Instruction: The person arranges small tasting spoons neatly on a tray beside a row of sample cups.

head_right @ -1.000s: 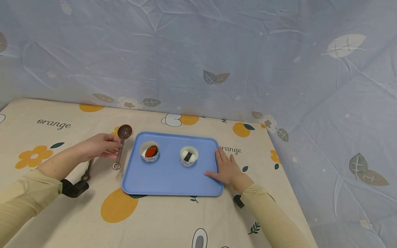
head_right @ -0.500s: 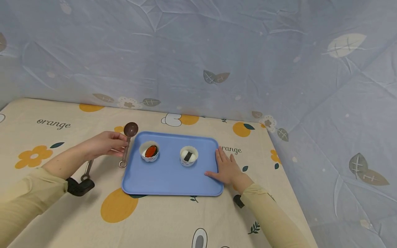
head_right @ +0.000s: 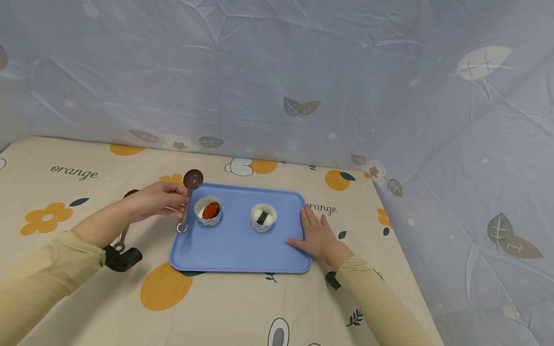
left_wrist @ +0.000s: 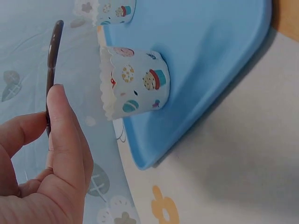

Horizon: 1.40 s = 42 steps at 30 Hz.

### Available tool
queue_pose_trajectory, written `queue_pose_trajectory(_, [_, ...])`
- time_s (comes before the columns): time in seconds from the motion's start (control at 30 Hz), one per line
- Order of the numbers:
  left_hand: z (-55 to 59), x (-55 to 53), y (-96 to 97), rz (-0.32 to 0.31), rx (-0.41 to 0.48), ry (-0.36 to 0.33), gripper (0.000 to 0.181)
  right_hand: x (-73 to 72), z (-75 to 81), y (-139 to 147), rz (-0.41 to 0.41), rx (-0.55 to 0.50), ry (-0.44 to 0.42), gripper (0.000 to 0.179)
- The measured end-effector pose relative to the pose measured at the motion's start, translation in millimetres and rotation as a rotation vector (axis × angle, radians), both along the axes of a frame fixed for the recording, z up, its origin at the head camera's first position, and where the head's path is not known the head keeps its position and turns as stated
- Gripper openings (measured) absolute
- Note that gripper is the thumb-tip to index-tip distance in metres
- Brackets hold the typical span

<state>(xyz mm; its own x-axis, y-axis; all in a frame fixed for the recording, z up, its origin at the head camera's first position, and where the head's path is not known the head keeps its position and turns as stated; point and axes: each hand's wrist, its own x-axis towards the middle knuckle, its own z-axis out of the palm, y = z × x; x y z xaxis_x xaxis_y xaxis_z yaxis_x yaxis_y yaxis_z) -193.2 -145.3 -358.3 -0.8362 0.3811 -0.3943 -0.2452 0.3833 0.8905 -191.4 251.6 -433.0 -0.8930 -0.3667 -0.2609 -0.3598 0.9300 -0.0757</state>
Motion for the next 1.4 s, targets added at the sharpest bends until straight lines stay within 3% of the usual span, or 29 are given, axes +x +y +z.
queue_pose_trajectory(0.23, [4.2,0.5,12.3,0.005,-0.003,-0.028,0.040,-0.7,-1.7,0.3,-0.005,0.005,0.006,0.097])
queue_pose_trajectory(0.7, [2.0,-3.0,28.7,0.007,0.009,-0.010,0.036,-0.8,1.0,-1.6,-0.006,-0.029,0.004,0.097])
queue_pose_trajectory(0.93, [-2.6,-5.3,39.4,0.020,0.047,-0.033,0.042,-1.4,-0.2,-0.5,-0.009,-0.030,-0.001,0.097])
queue_pose_trajectory(1.4, [-13.7,-5.5,63.1,0.029,0.032,-0.055,0.034,-2.1,-1.9,0.8,-0.007,-0.029,-0.007,0.098])
